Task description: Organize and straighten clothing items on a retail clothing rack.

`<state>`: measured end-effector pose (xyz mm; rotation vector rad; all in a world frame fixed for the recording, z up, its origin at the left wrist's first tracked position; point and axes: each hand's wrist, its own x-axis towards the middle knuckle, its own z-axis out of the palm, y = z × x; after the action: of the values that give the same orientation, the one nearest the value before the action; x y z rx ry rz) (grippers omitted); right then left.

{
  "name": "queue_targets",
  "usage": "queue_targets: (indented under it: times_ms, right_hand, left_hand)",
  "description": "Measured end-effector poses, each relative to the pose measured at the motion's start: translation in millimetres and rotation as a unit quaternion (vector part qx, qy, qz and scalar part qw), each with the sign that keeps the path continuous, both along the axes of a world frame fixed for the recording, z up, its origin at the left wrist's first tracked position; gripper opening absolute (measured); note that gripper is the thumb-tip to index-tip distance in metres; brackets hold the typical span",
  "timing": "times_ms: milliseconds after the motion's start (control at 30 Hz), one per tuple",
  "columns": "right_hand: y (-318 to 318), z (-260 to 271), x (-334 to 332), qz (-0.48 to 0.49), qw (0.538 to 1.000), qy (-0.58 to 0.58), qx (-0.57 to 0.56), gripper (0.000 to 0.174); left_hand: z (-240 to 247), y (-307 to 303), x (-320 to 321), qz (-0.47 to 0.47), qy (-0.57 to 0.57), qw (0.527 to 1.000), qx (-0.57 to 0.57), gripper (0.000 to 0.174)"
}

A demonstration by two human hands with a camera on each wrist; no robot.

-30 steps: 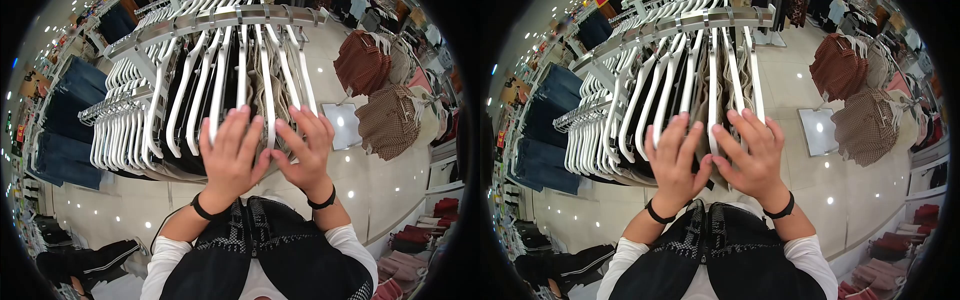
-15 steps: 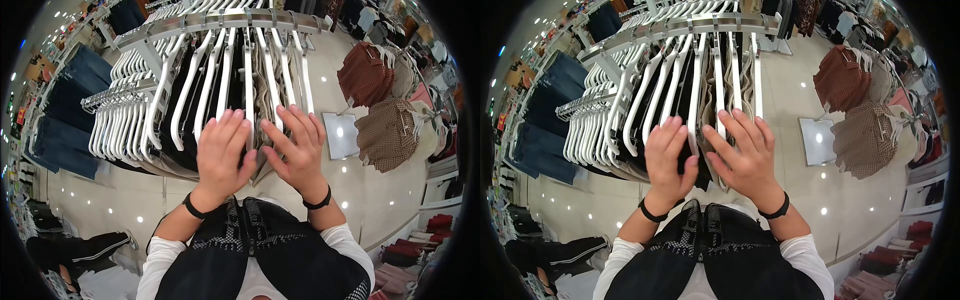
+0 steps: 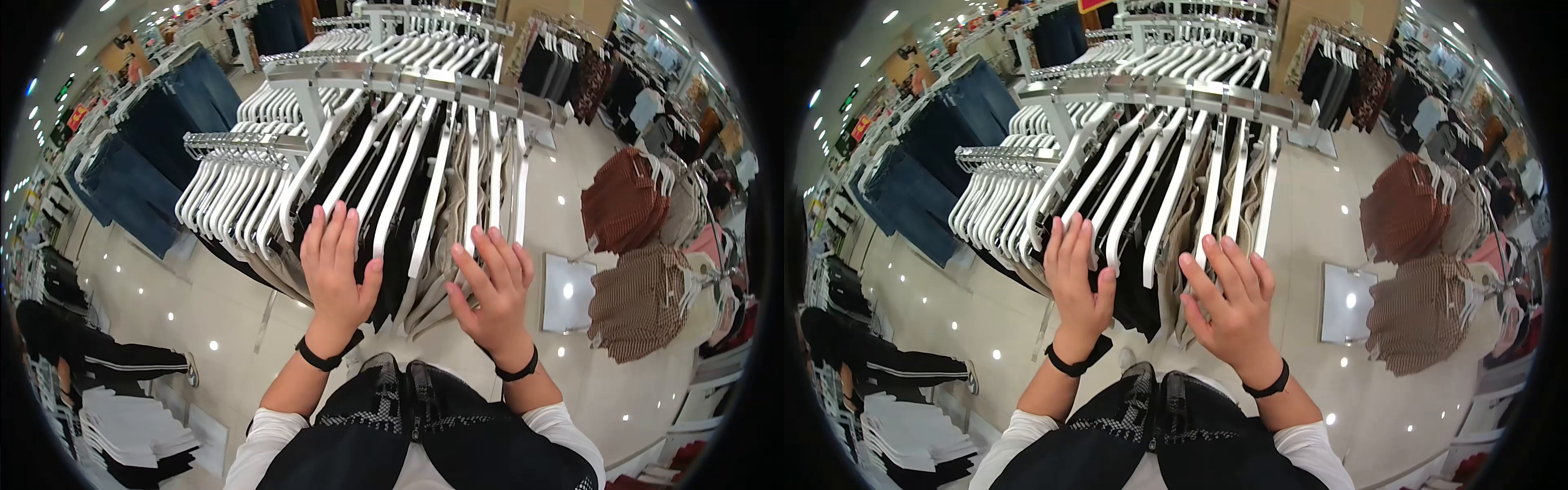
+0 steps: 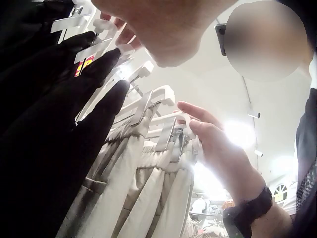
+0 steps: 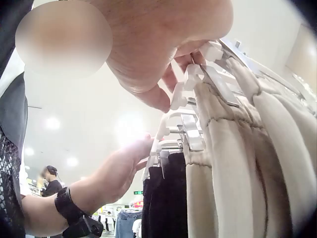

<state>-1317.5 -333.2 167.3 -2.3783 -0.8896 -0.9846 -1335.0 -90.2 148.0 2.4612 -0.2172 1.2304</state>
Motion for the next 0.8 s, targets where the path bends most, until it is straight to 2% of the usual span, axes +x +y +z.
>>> queue_targets:
  times_ms: [200, 800]
  right_hand:
    - [-8, -6, 3, 0.045, 0.999, -0.001, 0.013, 0.052]
    - [-16, -3, 3, 0.076, 0.997, 0.023, 0.017, 0.051]
  left_hand:
    - [-18, -13, -18, 0.053, 0.009, 0.999, 0.004, 0.065]
    - [-32, -22, -34, 0.058, 0.033, 0.997, -0.034, 0.064]
